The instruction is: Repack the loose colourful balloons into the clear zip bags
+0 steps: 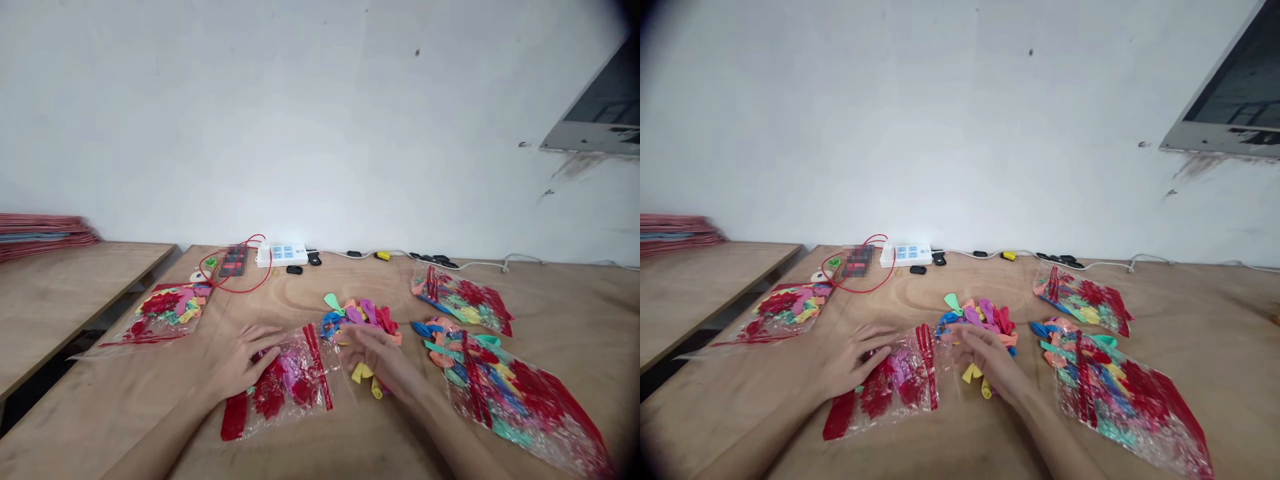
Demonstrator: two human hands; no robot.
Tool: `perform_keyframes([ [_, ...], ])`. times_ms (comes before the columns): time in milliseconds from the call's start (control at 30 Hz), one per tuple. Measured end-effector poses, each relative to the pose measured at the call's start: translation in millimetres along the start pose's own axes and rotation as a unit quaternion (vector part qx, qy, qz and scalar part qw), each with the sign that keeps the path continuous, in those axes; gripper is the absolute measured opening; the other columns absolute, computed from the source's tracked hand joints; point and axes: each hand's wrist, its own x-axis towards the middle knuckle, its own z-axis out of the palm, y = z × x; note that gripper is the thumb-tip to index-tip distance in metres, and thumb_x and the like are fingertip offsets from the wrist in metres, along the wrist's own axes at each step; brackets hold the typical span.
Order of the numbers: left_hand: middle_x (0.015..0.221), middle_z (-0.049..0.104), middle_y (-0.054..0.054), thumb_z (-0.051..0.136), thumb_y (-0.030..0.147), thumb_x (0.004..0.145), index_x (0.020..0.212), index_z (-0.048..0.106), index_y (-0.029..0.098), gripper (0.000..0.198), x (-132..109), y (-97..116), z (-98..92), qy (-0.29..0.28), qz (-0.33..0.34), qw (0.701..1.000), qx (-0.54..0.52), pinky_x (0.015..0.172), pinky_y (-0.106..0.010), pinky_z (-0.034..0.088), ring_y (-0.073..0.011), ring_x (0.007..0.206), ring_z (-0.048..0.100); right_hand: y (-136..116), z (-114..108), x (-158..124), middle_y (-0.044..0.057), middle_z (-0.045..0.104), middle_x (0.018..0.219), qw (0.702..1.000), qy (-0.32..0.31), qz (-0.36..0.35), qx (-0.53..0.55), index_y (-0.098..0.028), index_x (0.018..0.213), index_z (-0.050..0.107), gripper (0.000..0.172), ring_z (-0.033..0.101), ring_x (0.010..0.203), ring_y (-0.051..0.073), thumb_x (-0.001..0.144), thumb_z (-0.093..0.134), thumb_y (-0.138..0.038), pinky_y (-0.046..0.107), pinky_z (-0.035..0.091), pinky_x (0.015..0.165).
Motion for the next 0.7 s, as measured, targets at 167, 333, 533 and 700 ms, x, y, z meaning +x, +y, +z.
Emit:
perform_keyframes([
  [167,0.143,0.072,-0.002,0.055,0.035,0.112,0.147,0.068,0.041,0.038,3.0,-3.6,-8.0,-0.03,-0.003,0.999,0.031,0.115,-0.05,0.053,-0.0263,0.131,0.067,-3.1,-46.1,15.3,0.007,0.08,0.099,0.953,0.212,-0.145,-0.16,-0.022,0.111,0.083,0.043,0.068,0.078,0.02,0.084,0.085,-0.055,0.027,0.051,0.062],
  [333,0.138,0.075,-0.002,0.062,0.036,0.108,0.144,0.07,0.041,0.038,6.6,2.5,-16.6,-0.067,0.027,0.997,-0.005,0.119,-0.053,0.051,-0.0274,0.13,0.068,-1.6,-70.9,20.3,0.009,0.079,0.106,0.849,0.218,-0.213,-0.432,-0.023,0.112,0.081,0.033,0.071,0.091,0.027,0.098,0.066,-0.048,0.038,0.056,0.08],
  [533,0.142,0.073,-0.005,0.066,0.038,0.105,0.141,0.073,0.038,0.037,5.8,-4.0,-18.9,-0.087,0.052,0.994,-0.049,0.117,-0.055,0.052,-0.0299,0.136,0.065,-1.4,-67.9,17.7,0.012,0.072,0.127,0.701,0.191,-0.229,-0.648,-0.028,0.107,0.084,0.028,0.063,0.117,0.033,0.099,0.065,-0.046,0.048,0.048,0.103],
  [700,0.158,0.061,-0.005,0.051,0.047,0.111,0.155,0.061,0.033,0.047,-0.2,-40.7,-25.8,-0.031,-0.026,0.998,0.044,0.128,-0.059,0.04,-0.0318,0.151,0.051,3.4,-72.0,18.1,0.015,0.068,0.13,0.657,0.219,-0.216,-0.688,-0.026,0.115,0.082,0.032,0.06,0.121,0.037,0.091,0.075,-0.046,0.051,0.046,0.105],
])
